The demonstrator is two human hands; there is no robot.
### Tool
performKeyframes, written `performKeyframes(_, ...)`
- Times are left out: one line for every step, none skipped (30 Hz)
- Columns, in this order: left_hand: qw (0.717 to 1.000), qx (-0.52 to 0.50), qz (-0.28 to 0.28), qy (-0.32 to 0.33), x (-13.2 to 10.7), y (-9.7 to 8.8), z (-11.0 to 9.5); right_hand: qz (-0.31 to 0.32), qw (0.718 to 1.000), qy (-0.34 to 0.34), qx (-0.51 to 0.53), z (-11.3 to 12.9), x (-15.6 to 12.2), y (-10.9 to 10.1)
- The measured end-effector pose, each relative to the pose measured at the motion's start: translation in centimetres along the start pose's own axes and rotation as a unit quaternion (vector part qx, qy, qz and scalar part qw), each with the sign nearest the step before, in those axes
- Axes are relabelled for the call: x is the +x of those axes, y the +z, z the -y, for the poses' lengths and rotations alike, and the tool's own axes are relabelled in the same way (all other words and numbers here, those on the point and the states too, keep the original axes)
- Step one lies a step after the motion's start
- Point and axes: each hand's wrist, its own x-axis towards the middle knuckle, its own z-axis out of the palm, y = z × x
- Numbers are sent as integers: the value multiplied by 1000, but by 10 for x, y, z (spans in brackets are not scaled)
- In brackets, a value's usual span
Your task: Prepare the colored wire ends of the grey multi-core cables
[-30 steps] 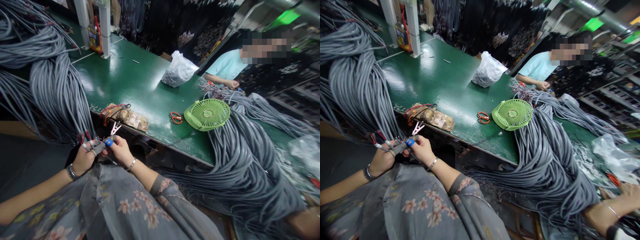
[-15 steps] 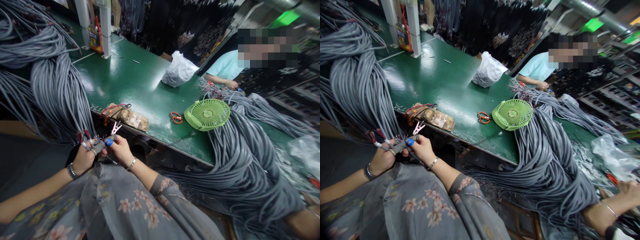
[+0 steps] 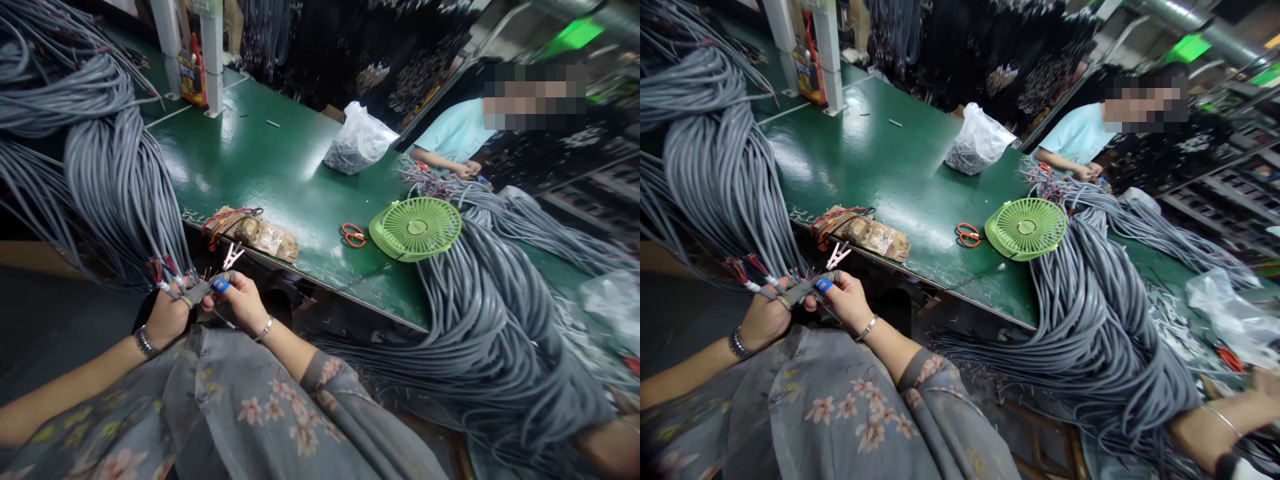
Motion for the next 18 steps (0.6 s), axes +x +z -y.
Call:
performKeyframes(1000, -5, 1, -1, 0, 0, -1, -6, 1000, 0, 5, -1, 0, 0)
performKeyframes(1000, -12, 0, -4, -1, 1, -3, -12, 1000, -1, 13, -1, 1, -1)
performKeyframes(1000, -20, -3, -6, -2, 2, -4, -20, 999, -4, 26, -1, 2, -2)
performKeyframes(1000, -29, -6, -9, -3, 2, -6, -29, 999, -7, 41, -1, 4, -4)
performKeyframes(999, -36, -8, -12, -3, 3, -9, -40, 997, -9, 58, -1, 6, -6)
performKeyframes(999, -43, -11, -14, -4, 4, -11, -51, 996, -8, 74, 0, 8, -9)
performKeyframes(999, -48, -10, -15, -4, 5, -13, -63, 994, -5, 87, 2, 11, -12)
performKeyframes(999, -51, -6, -15, -4, 6, -16, -73, 993, 0, 96, 4, 14, -15)
performKeyframes(998, -53, -1, -16, -4, 7, -18, -80, 991, 10, 103, 6, 18, -17)
performKeyframes(998, -54, 6, -18, -4, 8, -20, -81, 991, 25, 108, 8, 21, -19)
performKeyframes(998, -54, 14, -21, -3, 9, -22, -75, 990, 43, 112, 11, 25, -21)
performKeyframes(998, -54, 22, -25, -3, 11, -25, -63, 989, 63, 116, 13, 29, -21)
performKeyframes(998, -53, 31, -30, -2, 12, -27, -47, 988, 80, 120, 15, 32, -20)
performKeyframes(997, -53, 38, -36, 0, 13, -28, -30, 987, 93, 125, 18, 35, -19)
performKeyframes(997, -53, 43, -42, 1, 15, -30, -18, 986, 99, 131, 20, 38, -17)
performKeyframes(996, -54, 47, -49, 2, 17, -31, -11, 985, 101, 139, 22, 40, -15)
performKeyframes(996, -56, 49, -57, 4, 18, -33, -9, 984, 100, 147, 23, 41, -12)
performKeyframes(995, -58, 47, -64, 5, 20, -34, -10, 983, 99, 155, 25, 42, -10)
